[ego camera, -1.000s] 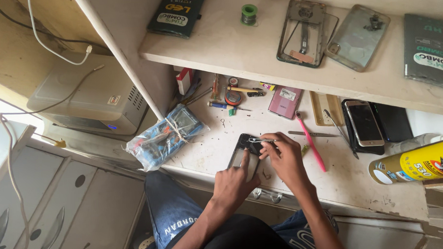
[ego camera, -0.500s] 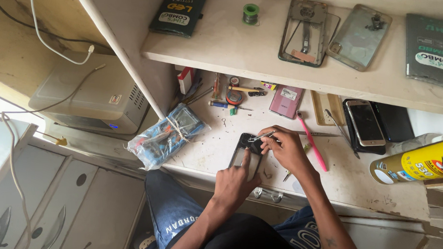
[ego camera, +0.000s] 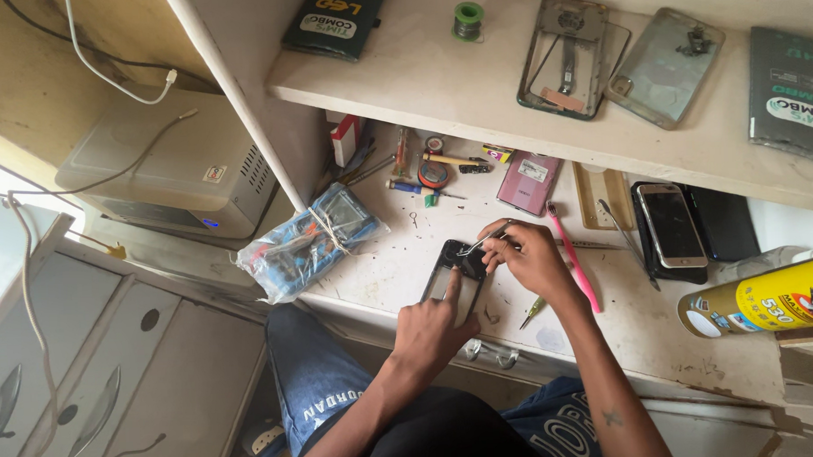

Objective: The person repairs a disassembled smartphone at a cluttered workbench. They hold the phone frame steady with one hand while using tweezers and a small metal tool to pry, lift, and reposition internal components, at one point lifting the phone to work on it with both hands before setting it back down and continuing to manipulate parts inside the chassis.

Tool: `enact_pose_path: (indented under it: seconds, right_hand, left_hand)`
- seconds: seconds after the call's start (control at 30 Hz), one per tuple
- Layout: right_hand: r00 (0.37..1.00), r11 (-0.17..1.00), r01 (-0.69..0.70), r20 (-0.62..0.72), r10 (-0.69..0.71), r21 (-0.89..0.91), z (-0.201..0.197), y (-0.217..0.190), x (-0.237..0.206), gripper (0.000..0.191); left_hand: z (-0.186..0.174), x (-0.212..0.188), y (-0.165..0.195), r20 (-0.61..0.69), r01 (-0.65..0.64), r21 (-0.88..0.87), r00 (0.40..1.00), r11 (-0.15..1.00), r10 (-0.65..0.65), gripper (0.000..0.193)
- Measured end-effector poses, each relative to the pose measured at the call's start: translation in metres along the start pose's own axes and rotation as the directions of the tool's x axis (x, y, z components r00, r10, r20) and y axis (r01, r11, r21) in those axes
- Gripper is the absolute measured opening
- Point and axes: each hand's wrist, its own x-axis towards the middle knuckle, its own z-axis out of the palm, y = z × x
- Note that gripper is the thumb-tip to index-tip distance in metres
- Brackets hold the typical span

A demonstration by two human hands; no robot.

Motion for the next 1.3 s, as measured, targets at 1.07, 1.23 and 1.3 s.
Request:
enact_pose_path:
  seconds: [1.07, 1.23, 1.3]
  right_hand:
    - [0.984, 0.955, 0.169, -0.013, -0.178, -0.243, 0.014, -0.035, -0.015, 0.013]
    - [0.980, 0.951, 0.199, 0.075, -0.187, -0.235, 0.010, -0.032, -0.006, 0.013]
    - [0.976, 0.940, 0.217, 0.096, -0.198, -0.264, 0.009, -0.031, -0.004, 0.011]
  left_hand:
    - [0.000, 0.000, 0.002, 0.025, 0.022, 0.002, 0.999, 1.000, -0.022, 0.087]
    - [-0.001, 0.000, 0.002, 0.008, 0.017, 0.003, 1.000, 1.000, -0.017, 0.086]
    - [-0.001, 0.000, 0.003, -0.001, 0.016, -0.001, 1.000, 1.000, -0.016, 0.085]
